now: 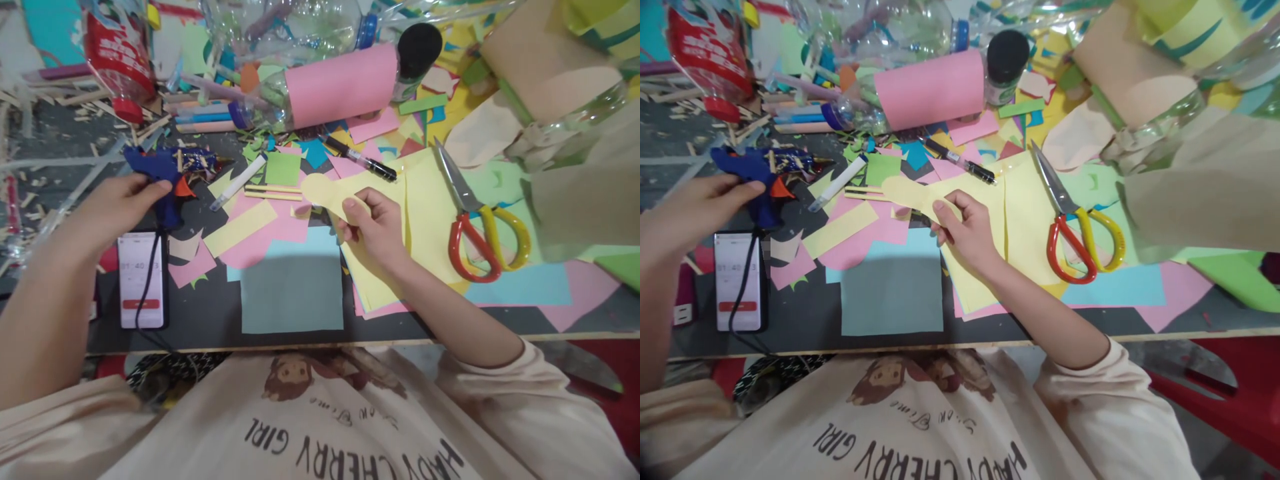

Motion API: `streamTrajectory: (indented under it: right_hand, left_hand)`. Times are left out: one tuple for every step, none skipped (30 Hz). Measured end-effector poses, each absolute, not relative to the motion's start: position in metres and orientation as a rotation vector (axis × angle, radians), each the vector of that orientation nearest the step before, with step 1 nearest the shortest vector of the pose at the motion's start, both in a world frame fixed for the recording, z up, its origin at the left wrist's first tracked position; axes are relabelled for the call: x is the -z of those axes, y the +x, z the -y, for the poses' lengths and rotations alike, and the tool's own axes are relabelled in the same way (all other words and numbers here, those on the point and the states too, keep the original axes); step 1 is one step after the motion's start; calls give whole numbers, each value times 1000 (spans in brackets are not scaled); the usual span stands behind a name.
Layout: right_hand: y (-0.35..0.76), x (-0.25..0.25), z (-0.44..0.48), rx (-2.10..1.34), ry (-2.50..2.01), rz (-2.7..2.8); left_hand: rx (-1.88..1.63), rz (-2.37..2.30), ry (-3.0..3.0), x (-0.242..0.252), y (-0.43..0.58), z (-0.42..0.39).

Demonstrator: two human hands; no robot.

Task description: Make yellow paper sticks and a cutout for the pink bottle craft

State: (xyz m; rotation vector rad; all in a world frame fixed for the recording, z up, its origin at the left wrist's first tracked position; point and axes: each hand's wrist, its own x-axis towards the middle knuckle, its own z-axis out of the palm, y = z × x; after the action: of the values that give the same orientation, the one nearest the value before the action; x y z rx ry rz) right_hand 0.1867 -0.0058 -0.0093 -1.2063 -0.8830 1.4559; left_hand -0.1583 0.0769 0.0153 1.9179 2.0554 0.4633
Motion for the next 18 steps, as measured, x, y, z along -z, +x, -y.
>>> streamTrajectory:
  right_hand:
    - [187, 9, 6, -1458, -1202, 881]
    - [187, 9, 6, -1457, -1200, 881]
    - [187, 9, 6, -1455, -1203, 887]
    - [187, 9, 7, -1450, -1209, 897]
    - [187, 9, 7, -1443, -1218, 910]
    - [187, 9, 7, -1437, -1226, 922]
    - [187, 9, 7, -1432, -1231, 929]
    - [187, 10, 7, -1431, -1229, 929]
    - [187, 10, 7, -1434, -1222, 923]
    - [187, 11, 7, -1441, -1212, 911]
    - [187, 12, 7, -1452, -1201, 899]
    - [187, 12, 7, -1464, -1191, 889]
    - [187, 12, 8, -1479, -1181, 884]
    - [187, 12, 8, -1494, -1173, 885]
    - [187, 12, 9, -1509, -1166, 888]
    - [187, 12, 9, -1522, -1158, 895]
    - [187, 11, 10, -1536, -1152, 907]
    - [187, 11, 10, -1546, -1150, 923]
  left_hand:
    - [-275, -2197, 1850, -19, -156, -76]
    - [-141, -2256, 1808, -23, -151, -74]
    - [-71, -2323, 1792, -26, -145, -73]
    - [1, -2289, 1852, -30, -137, -71]
    - [29, -2369, 1869, -33, -128, -69]
    - [31, -2353, 1935, -37, -120, -66]
    - [38, -2360, 1979, -41, -112, -62]
    - [29, -2407, 2006, -44, -105, -58]
    - [9, -2401, 2049, -47, -97, -54]
    - [-129, -2461, 2061, -49, -90, -49]
    - [-264, -2395, 2049, -50, -83, -44]
    - [-458, -2283, 2003, -50, -75, -39]
    - [-616, -2032, 1926, -48, -65, -33]
    - [-749, -1753, 1808, -44, -55, -27]
    - [-845, -1517, 1690, -39, -44, -20]
    - [-910, -1386, 1581, -33, -33, -15]
    - [-916, -1301, 1510, -26, -22, -10]
    - [-945, -1248, 1453, -18, -12, -6]
